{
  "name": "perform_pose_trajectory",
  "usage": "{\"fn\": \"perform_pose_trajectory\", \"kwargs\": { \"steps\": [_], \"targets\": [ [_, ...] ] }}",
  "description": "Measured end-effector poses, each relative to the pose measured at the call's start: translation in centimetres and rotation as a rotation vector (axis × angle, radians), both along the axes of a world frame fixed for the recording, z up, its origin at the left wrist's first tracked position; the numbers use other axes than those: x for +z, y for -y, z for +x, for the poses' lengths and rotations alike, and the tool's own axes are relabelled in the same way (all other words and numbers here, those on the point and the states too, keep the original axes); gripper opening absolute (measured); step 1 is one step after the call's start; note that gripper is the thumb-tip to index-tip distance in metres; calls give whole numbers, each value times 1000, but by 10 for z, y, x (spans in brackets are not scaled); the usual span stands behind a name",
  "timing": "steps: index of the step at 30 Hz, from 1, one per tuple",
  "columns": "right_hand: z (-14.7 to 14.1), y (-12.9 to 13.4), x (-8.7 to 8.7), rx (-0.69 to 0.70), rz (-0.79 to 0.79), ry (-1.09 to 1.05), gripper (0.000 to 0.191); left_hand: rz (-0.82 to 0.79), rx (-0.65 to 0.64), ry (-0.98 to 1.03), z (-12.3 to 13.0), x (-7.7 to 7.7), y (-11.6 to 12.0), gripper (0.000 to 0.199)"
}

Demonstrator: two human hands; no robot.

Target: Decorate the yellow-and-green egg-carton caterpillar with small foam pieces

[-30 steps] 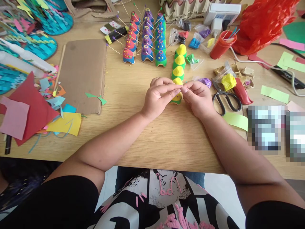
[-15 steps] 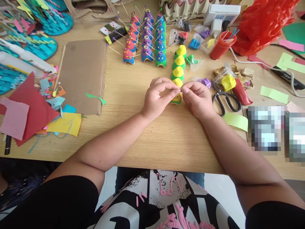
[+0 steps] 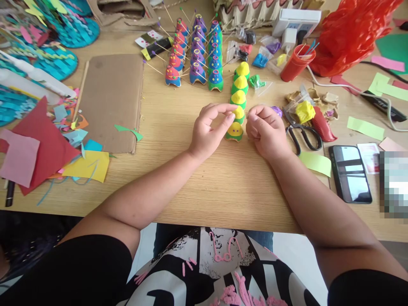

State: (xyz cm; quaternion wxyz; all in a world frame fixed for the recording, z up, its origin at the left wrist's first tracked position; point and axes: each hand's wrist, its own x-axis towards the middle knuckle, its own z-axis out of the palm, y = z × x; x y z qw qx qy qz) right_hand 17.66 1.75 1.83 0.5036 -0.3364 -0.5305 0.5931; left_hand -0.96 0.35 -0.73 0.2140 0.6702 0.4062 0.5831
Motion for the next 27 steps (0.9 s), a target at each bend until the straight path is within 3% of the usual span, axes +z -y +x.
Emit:
{"fn": "perform_pose_trajectory", "kwargs": {
  "steps": [8,13,27],
  "targets": [
    [2,-3,-1,-44,4,41,62,-17,1,41,0,-6,-2,23],
    [3,-5,-5,-44,-7,33,52,-17,9,69,0,-7,-3,25],
    [1,-7,-2,-80,-82,-5,53,-38,11,116,-1,-12,-5,29]
  ]
}}
